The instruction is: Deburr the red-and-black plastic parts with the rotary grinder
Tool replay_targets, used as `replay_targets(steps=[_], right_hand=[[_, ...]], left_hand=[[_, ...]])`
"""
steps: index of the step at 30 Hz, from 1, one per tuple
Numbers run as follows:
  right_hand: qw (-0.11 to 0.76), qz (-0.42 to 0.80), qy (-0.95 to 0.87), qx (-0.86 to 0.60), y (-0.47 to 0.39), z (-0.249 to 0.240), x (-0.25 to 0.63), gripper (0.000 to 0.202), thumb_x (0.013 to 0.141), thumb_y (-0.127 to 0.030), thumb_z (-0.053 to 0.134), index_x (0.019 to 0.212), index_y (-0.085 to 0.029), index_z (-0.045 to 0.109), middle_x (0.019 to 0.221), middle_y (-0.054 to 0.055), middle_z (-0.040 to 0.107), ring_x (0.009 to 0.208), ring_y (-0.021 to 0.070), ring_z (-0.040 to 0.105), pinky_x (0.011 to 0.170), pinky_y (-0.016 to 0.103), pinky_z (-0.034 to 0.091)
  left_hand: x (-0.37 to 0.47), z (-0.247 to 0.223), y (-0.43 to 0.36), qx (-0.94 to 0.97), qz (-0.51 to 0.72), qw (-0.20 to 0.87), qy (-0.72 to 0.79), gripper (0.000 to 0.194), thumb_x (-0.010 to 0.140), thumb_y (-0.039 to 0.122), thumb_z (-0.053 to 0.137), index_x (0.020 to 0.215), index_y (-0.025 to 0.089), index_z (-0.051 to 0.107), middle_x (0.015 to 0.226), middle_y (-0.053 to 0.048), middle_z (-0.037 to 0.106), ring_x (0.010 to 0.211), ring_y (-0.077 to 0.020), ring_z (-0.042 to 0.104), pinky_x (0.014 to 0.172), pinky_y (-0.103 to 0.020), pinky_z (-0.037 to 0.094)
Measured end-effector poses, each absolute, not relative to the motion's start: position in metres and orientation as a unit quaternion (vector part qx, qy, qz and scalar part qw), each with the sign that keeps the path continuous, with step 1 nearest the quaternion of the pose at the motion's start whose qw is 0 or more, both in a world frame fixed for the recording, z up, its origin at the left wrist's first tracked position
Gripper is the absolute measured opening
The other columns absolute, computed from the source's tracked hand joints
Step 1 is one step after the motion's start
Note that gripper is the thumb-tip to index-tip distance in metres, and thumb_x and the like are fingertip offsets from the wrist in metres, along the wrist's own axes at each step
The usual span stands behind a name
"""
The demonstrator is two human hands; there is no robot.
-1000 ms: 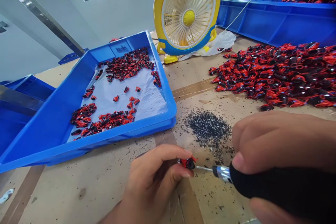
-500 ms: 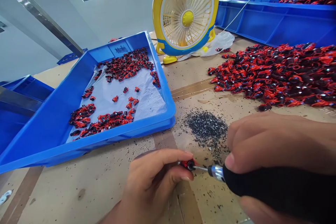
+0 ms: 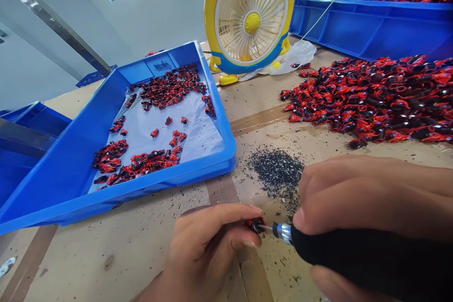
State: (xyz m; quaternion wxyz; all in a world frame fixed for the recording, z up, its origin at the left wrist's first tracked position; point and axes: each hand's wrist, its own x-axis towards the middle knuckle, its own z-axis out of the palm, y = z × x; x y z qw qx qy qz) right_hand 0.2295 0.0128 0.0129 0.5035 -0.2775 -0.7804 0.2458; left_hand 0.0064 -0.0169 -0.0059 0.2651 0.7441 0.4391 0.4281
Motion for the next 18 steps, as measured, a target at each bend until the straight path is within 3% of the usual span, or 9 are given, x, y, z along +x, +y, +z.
replay_targets(steps=[3,7,13,18], right_hand=[[0.516,0.265,-0.761,-0.289,0.0147,0.0118,0.2290,0.016,0.103,-0.031,0.061,0.088,-0.025,0.058,0.065,-0.005,0.056,0.049,0.0115,0.050,0.048,0.032,0.041],[0.509,0.272,-0.771,-0.271,0.0153,0.0096,0.2287,0.008,0.094,-0.018,0.063,0.091,-0.025,0.060,0.073,-0.002,0.064,0.054,0.0116,0.059,0.048,0.029,0.046],[0.497,0.282,-0.772,-0.277,0.0161,0.0112,0.2283,0.005,0.096,-0.017,0.062,0.097,-0.022,0.061,0.072,-0.001,0.062,0.054,0.0105,0.057,0.045,0.027,0.044],[0.502,0.286,-0.764,-0.287,0.0136,0.0141,0.2338,0.003,0.091,-0.022,0.066,0.093,-0.023,0.064,0.074,-0.002,0.062,0.058,0.0104,0.060,0.052,0.027,0.048]], left_hand=[[0.0072,-0.0042,-0.0168,0.747,0.426,0.273,0.431,0.010,0.103,0.030,0.079,0.111,0.025,0.082,0.081,0.002,0.089,0.067,-0.0124,0.085,0.074,-0.012,0.067],[0.0059,-0.0038,-0.0170,0.749,0.426,0.267,0.432,0.010,0.104,0.032,0.078,0.110,0.025,0.082,0.080,0.001,0.089,0.065,-0.0139,0.085,0.070,-0.014,0.068],[0.0062,-0.0052,-0.0156,0.756,0.425,0.262,0.423,0.011,0.105,0.033,0.078,0.111,0.024,0.080,0.081,0.005,0.088,0.069,-0.0077,0.084,0.075,-0.005,0.062],[0.0045,-0.0036,-0.0157,0.758,0.420,0.251,0.432,0.009,0.103,0.027,0.081,0.111,0.025,0.080,0.083,0.005,0.089,0.070,-0.0082,0.084,0.076,-0.006,0.062]])
